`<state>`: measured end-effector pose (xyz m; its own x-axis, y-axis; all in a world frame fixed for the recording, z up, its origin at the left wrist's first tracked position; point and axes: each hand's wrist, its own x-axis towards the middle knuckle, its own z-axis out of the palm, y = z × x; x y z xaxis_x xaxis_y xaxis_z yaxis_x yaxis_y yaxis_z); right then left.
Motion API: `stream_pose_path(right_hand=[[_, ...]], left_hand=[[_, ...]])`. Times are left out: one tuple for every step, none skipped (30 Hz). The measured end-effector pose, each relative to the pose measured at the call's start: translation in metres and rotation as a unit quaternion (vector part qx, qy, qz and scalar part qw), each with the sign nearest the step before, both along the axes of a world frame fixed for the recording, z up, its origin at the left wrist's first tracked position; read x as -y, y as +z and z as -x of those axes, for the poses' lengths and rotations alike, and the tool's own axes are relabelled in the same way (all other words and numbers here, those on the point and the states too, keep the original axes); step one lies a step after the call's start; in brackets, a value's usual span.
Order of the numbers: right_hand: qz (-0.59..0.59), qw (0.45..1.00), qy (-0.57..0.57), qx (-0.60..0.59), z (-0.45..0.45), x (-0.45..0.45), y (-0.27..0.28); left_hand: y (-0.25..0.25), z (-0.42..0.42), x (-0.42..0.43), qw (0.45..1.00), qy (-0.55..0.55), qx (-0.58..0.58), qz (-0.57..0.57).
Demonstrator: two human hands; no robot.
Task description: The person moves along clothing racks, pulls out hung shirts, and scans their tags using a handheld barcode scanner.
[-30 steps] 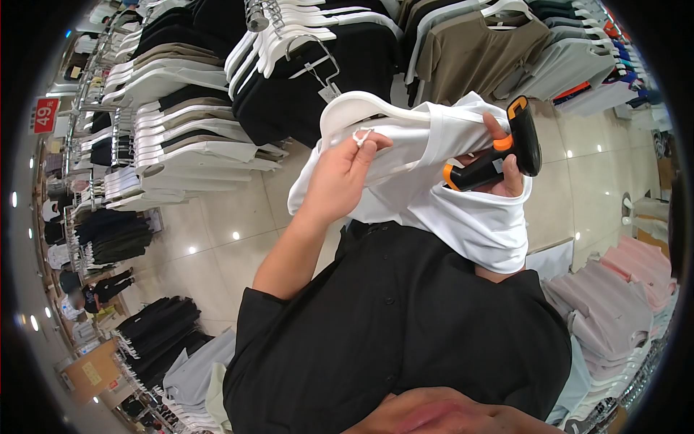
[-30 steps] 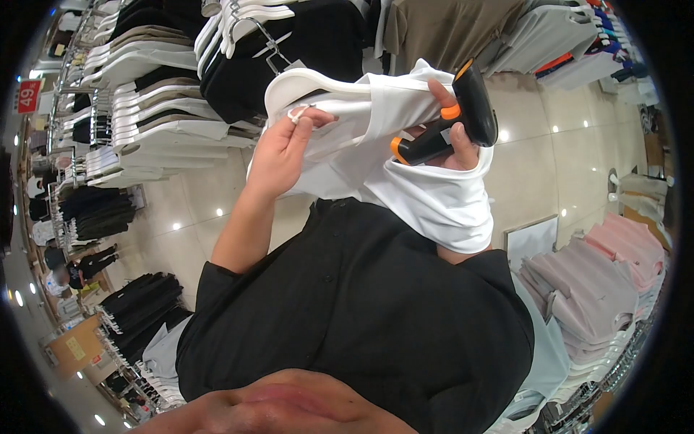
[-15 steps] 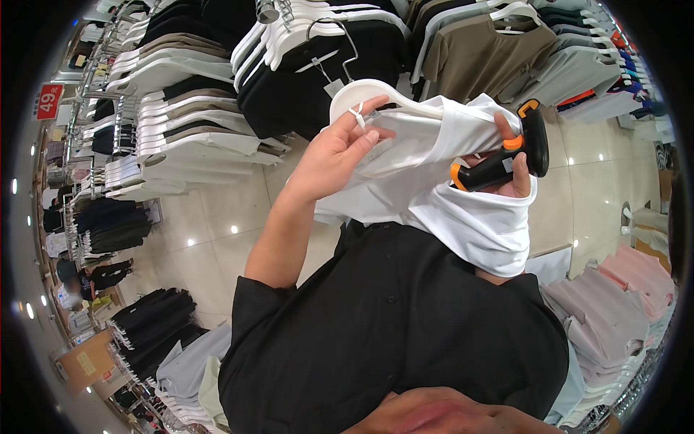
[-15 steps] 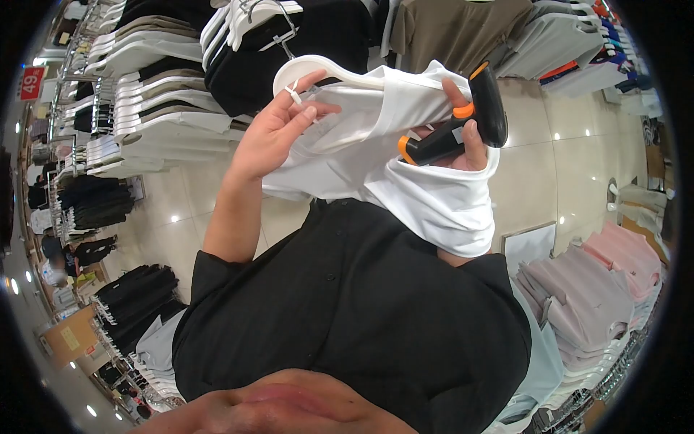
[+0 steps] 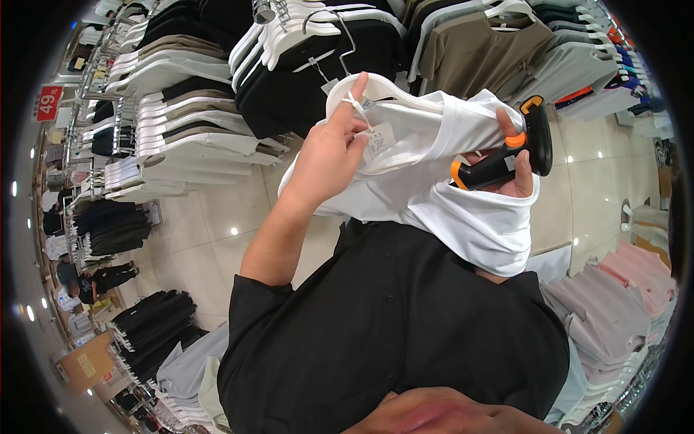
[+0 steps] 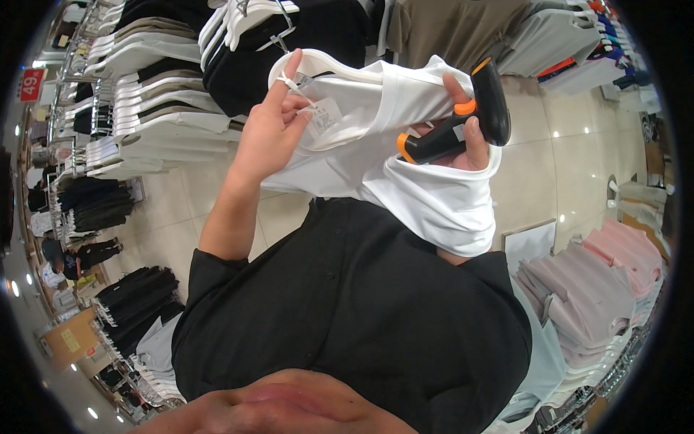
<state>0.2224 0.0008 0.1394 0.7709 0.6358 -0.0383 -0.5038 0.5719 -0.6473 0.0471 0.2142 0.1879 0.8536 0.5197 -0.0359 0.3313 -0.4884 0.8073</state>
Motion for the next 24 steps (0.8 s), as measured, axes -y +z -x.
stream_pose_path(right_hand=[[0.001, 1.0, -0.001, 0.002, 0.0, 0.001, 0.001], [0.001, 1.0, -0.003, 0.003, 0.0, 0.002, 0.002], [0.001, 1.0, -0.004, 0.005, 0.0, 0.002, 0.004], [0.001, 1.0, -0.005, 0.008, 0.0, 0.001, 0.006], [0.0, 1.0, -0.005, 0.008, 0.001, 0.0, 0.008], [-0.002, 1.0, -0.017, 0.01, 0.005, -0.003, 0.014], [-0.003, 0.999, -0.029, 0.012, 0.007, -0.004, 0.018], [-0.003, 0.999, -0.029, 0.012, 0.006, -0.003, 0.017], [-0.008, 0.999, -0.025, 0.024, 0.004, -0.001, 0.016], [-0.012, 0.999, -0.021, 0.036, 0.003, 0.0, 0.015], [-0.012, 0.999, -0.021, 0.037, 0.003, 0.0, 0.016], [-0.016, 0.999, -0.017, 0.027, 0.004, -0.001, 0.017], [-0.021, 1.0, -0.013, 0.018, 0.004, -0.001, 0.018], [-0.021, 1.0, -0.012, 0.019, 0.003, -0.001, 0.019], [-0.027, 1.0, -0.003, 0.012, 0.003, -0.001, 0.02], [-0.033, 0.999, 0.006, 0.005, 0.002, 0.0, 0.02], [-0.032, 0.999, 0.006, 0.005, 0.002, 0.001, 0.02], [-0.026, 1.0, 0.011, 0.004, 0.002, 0.002, 0.02], [-0.02, 1.0, 0.015, 0.002, 0.002, 0.002, 0.02], [-0.02, 1.0, 0.015, 0.002, 0.002, 0.002, 0.021], [-0.015, 1.0, 0.012, 0.004, 0.003, 0.002, 0.022], [-0.01, 1.0, 0.008, 0.005, 0.003, 0.002, 0.024], [-0.01, 1.0, 0.008, 0.005, 0.004, 0.001, 0.025], [-0.011, 1.0, 0.006, 0.006, 0.005, 0.001, 0.026]], left_hand=[[0.001, 0.0, 0.001, 1.0, 0.011, 0.013, 0.019], [0.001, 0.0, 0.001, 1.0, 0.01, 0.014, 0.018], [0.001, 0.0, 0.001, 1.0, 0.009, 0.016, 0.021], [0.002, 0.0, 0.001, 1.0, 0.008, 0.018, 0.023], [0.003, 0.001, 0.001, 1.0, 0.008, 0.018, 0.022], [0.005, 0.001, 0.001, 1.0, 0.008, 0.017, 0.004], [0.007, 0.001, 0.001, 1.0, 0.009, 0.016, -0.014], [0.008, 0.002, 0.001, 1.0, 0.009, 0.016, -0.014], [0.009, 0.002, 0.002, 1.0, 0.011, 0.023, -0.001], [0.01, 0.002, 0.002, 0.999, 0.014, 0.03, 0.013], [0.012, 0.002, 0.003, 0.999, 0.014, 0.031, 0.013], [0.013, 0.002, 0.005, 0.998, 0.018, 0.05, 0.035], [0.014, 0.003, 0.006, 0.996, 0.021, 0.07, 0.057], [0.017, 0.003, 0.007, 0.996, 0.022, 0.071, 0.057], [0.019, 0.004, 0.007, 0.996, 0.023, 0.059, 0.057], [0.02, 0.005, 0.006, 0.997, 0.025, 0.047, 0.056], [0.018, 0.006, 0.004, 0.997, 0.025, 0.048, 0.057], [0.013, 0.008, 0.0, 0.994, 0.016, 0.058, 0.087], [0.011, 0.009, -0.002, 0.991, 0.007, 0.068, 0.116], [0.011, 0.009, -0.002, 0.991, 0.007, 0.068, 0.117], [0.011, 0.009, -0.002, 0.984, 0.007, 0.079, 0.157], [0.012, 0.009, -0.002, 0.976, 0.006, 0.088, 0.197], [0.01, 0.009, -0.001, 0.976, 0.006, 0.088, 0.197], [0.008, 0.009, -0.001, 0.973, 0.008, 0.1, 0.208]])
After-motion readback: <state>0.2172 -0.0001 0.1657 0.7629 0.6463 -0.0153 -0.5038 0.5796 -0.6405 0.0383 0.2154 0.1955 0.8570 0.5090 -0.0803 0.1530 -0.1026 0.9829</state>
